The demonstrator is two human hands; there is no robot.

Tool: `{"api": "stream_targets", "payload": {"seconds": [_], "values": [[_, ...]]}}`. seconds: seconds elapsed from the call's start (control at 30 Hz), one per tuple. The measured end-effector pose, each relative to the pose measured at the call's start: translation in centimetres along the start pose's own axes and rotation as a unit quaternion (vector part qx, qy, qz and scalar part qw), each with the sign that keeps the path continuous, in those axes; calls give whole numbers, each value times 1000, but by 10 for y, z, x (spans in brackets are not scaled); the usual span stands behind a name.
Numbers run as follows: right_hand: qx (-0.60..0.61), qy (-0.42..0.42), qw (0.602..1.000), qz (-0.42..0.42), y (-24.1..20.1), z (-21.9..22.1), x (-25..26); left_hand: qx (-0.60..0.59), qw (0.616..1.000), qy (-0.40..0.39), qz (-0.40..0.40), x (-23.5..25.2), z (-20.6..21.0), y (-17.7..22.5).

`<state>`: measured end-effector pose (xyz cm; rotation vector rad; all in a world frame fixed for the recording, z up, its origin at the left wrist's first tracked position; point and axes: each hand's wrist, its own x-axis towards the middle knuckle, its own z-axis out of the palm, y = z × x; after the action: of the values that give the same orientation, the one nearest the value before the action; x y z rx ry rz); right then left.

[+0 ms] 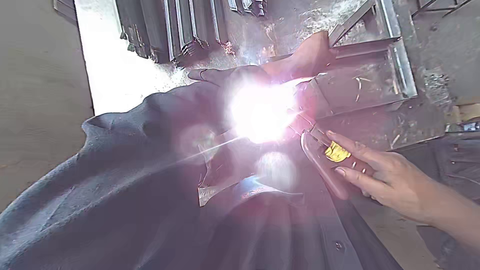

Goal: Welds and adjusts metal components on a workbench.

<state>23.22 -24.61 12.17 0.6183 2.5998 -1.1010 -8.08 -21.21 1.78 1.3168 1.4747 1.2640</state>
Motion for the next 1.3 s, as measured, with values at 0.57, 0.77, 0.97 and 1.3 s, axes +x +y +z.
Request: {"api": "stream_targets", "payload": {"seconds": [0.57, 0.77, 0.97, 1.3], "values": [[74, 101, 991, -40, 28, -2, -38, 114, 973, 7, -202, -17, 7, 72], [184, 367, 907, 95, 96, -22, -106, 49, 979, 32, -197, -16, 11, 62], [209, 497, 805, 246, 193, -80, -92, -14, 978, 113, -175, -28, 24, 69], [69, 472, 822, 313, 346, -115, -15, 198, 909, 366, -27, -77, 70, 110]]}}
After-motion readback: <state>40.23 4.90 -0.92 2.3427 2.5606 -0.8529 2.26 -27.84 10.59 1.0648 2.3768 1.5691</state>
